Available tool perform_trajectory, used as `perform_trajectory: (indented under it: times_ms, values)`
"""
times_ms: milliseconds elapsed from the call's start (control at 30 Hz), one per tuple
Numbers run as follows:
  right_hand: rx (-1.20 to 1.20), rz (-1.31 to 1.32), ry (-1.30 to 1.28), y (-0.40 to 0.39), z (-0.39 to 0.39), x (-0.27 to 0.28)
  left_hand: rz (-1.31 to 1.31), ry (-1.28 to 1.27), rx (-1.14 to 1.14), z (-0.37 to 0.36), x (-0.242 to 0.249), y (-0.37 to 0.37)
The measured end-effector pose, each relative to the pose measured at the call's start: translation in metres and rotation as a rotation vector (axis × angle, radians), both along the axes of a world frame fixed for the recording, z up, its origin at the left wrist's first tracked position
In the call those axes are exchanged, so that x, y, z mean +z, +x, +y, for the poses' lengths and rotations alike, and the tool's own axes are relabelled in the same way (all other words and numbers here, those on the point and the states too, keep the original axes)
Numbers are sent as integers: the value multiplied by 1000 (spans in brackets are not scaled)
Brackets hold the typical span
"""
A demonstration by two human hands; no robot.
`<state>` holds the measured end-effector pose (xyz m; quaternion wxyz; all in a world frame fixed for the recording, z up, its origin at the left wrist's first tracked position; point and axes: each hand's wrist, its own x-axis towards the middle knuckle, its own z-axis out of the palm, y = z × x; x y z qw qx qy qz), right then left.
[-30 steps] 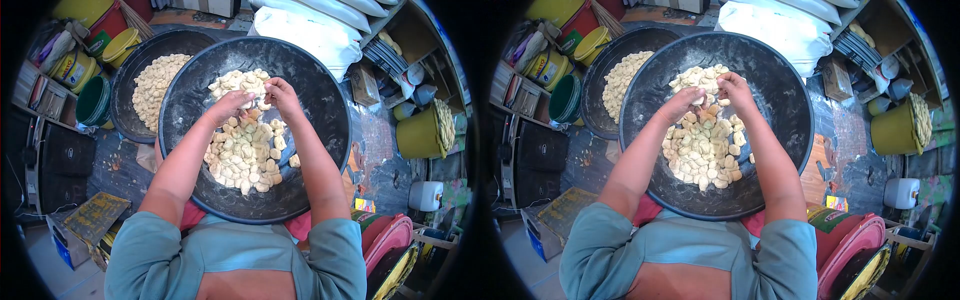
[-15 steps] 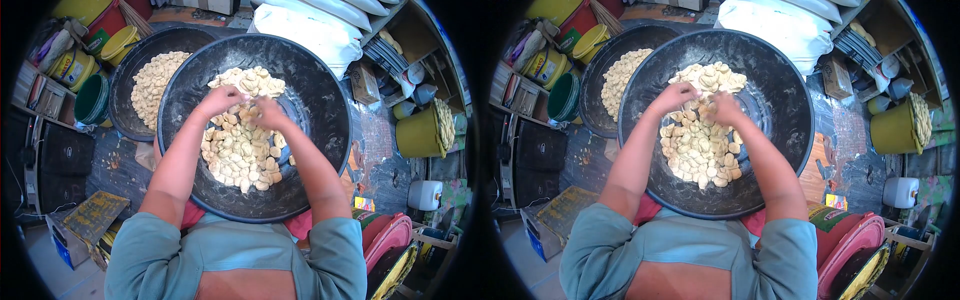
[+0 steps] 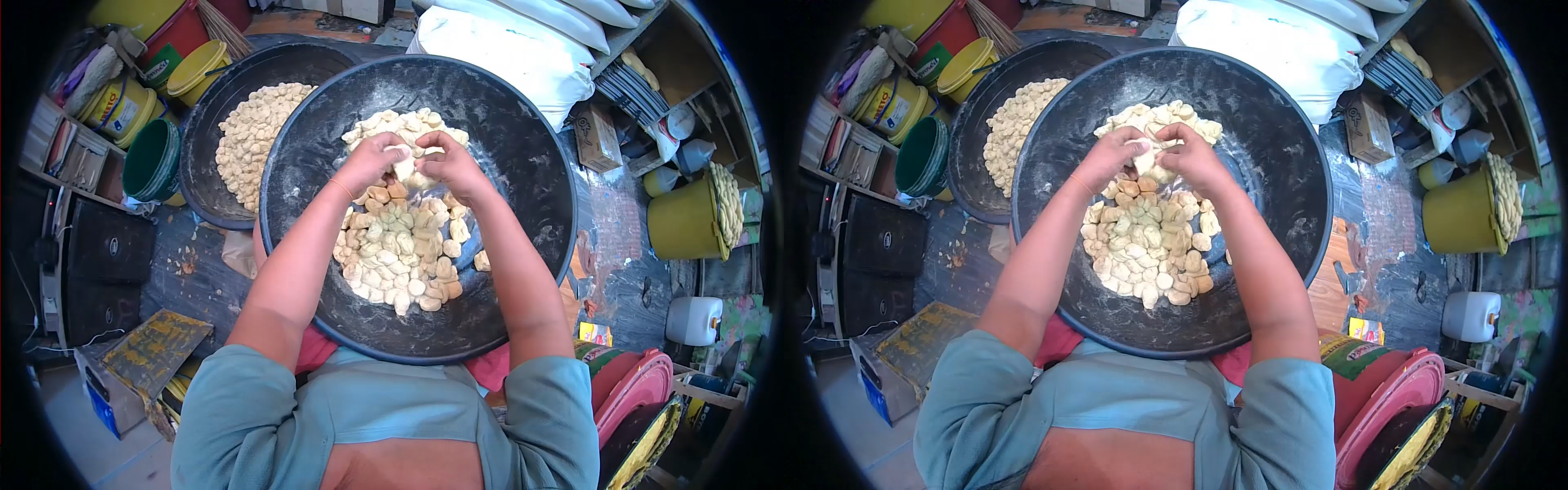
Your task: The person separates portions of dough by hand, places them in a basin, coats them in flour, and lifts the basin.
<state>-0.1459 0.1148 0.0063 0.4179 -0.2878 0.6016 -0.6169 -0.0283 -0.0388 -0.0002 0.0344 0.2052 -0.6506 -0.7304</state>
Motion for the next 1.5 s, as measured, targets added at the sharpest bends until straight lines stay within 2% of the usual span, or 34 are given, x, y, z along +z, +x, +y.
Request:
perform_trajectory:
  times_ms: [67, 133, 233, 267, 367, 400, 500, 533, 633, 667, 733, 767, 800, 867, 900, 933, 1000, 1033, 1067, 1167, 1200, 1233, 1300, 1367, 1400, 1500]
  values:
    - [-10, 6, 71, -12, 5, 1, 35, 115, 127, -3, -3, 1]
    - [-15, -57, 72, -22, 6, -4, 32, 90, 121, -5, 3, 2]
    - [39, 29, -9, -7, 0, -6, 93, 163, 77, -2, 1, 2]
    - [73, 163, -9, 2, -3, -6, 111, 195, 47, 0, 2, 2]
    - [186, 67, -43, 15, -7, -19, 250, 263, 73, 4, 2, 2]
    - [196, 194, 115, 12, -5, -21, 310, 280, 103, 4, 2, 2]
    - [436, 527, 415, -2, -4, -22, 399, 331, 170, -5, 5, 3]
    - [296, 585, 296, -1, -3, -27, 371, 305, 175, -6, 6, 4]
    - [67, 469, 30, 8, 0, -6, 297, 254, 73, -2, 8, 4]
    - [53, 359, -64, 14, -1, 2, 282, 278, 50, 1, 8, 3]
    - [59, 451, -110, 14, -4, 3, 247, 324, 0, 10, 8, 1]
    - [60, 496, -132, 14, -5, 4, 199, 232, 25, 10, 12, 3]
    - [44, 382, 34, 15, -2, 13, 150, 139, 48, 10, 20, 6]
    - [-27, 356, 40, 1, 0, 8, 84, -32, 112, 5, 28, 9]
    - [-59, 344, 42, -8, 3, 7, 98, -56, 64, -1, 23, 9]
    - [34, 295, 139, -16, 8, 12, 113, -80, 17, -8, 17, 8]
    - [34, 200, 71, -28, 12, 3, 111, -191, -72, -13, 15, 10]
    - [33, 153, 39, -34, 12, -4, 103, -226, -49, -11, 15, 10]
    - [12, 100, 119, -39, 12, -10, 98, -260, -27, -7, 15, 9]
    - [-368, 753, 539, -50, 10, -76, 20, -405, 75, -9, 18, 8]
    - [-358, 922, 766, -41, 9, -95, -27, -416, 119, -17, 7, 5]
    - [-299, 1122, 726, -25, 8, -111, -76, -428, 163, -23, -5, 3]
    - [-174, 1516, 619, 3, 3, -130, 55, -645, 278, -35, -47, -4]
    - [109, 1122, 476, 9, -7, -119, 195, -945, 367, -51, -98, -12]
    - [243, 925, 405, 9, -10, -112, -89, -573, 225, -43, -75, -7]
    - [281, 415, 246, 11, -10, -96, -111, -744, 208, -35, -82, -3]
